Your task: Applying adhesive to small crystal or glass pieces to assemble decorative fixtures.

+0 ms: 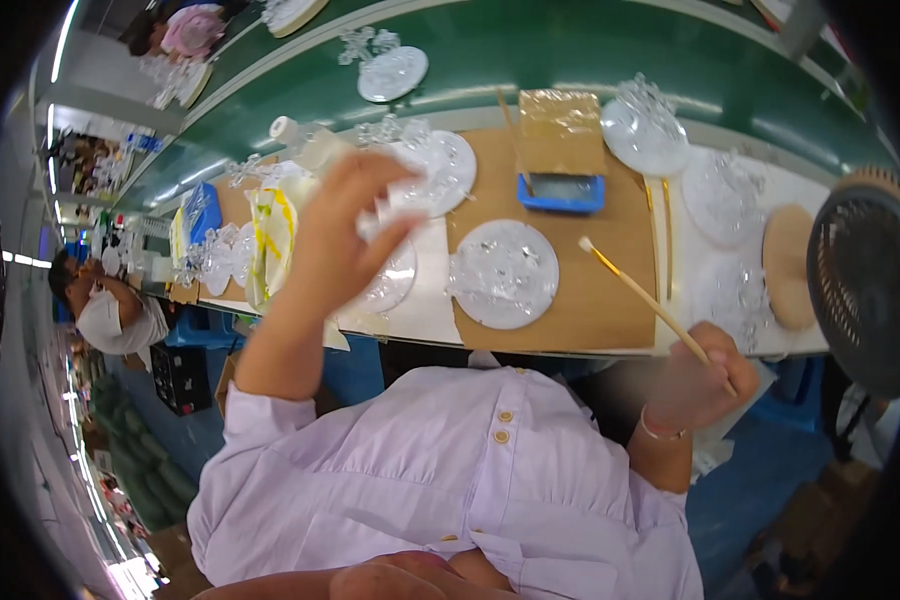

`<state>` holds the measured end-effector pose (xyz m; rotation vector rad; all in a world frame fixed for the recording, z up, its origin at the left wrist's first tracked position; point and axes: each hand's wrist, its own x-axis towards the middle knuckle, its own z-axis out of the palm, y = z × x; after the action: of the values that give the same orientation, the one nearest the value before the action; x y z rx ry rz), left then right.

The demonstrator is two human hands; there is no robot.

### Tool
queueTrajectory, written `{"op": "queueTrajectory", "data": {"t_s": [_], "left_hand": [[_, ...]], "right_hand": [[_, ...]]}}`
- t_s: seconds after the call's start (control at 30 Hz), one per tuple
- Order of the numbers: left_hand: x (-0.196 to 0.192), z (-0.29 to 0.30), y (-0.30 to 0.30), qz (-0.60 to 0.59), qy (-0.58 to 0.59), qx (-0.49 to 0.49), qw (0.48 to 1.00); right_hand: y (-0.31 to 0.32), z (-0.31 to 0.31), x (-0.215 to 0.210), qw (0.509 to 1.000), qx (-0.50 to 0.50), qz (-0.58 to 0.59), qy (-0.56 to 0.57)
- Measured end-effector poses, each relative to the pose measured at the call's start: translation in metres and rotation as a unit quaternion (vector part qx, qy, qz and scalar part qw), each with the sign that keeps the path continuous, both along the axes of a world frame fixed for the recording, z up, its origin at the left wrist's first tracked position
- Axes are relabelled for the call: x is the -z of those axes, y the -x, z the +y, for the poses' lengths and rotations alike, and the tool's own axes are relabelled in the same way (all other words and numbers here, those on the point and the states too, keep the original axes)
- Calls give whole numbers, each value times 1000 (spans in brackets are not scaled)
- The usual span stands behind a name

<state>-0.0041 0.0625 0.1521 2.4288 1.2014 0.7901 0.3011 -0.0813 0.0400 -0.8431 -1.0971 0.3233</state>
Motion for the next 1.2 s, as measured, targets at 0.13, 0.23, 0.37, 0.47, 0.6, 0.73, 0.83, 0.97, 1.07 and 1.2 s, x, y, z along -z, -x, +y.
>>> {"op": "queueTrajectory", "data": {"t_s": [0.13,0.23,0.37,0.47,0.6,0.73,0.83,0.97,1.07,1.2], "left_hand": [[-16,132,20,117,-256,-132,951],[14,241,26,196,-116,-279,933],[66,329,-23,244,139,-316,906],[79,388,162,363,99,-403,834],[73,339,-30,287,85,-220,928],[29,310,9,259,-21,-256,931],[-41,276,33,277,-163,-226,920],[-128,248,133,150,-317,-264,898],[-161,219,240,115,-413,-375,822],[-137,174,334,156,-370,-445,800]], "right_hand": [[3,7,-1,1000,9,0,-18],[2,9,4,997,75,8,-12],[-16,-8,4,990,136,-20,30],[-22,4,-1,999,-33,31,-21],[-31,-9,4,993,111,-1,47],[-22,-1,0,997,61,-19,39],[-18,5,-3,994,103,-11,34],[-18,7,-9,987,159,-5,-17],[-16,4,-9,985,171,-8,-27],[-13,-2,-10,986,157,-39,-33]]}}
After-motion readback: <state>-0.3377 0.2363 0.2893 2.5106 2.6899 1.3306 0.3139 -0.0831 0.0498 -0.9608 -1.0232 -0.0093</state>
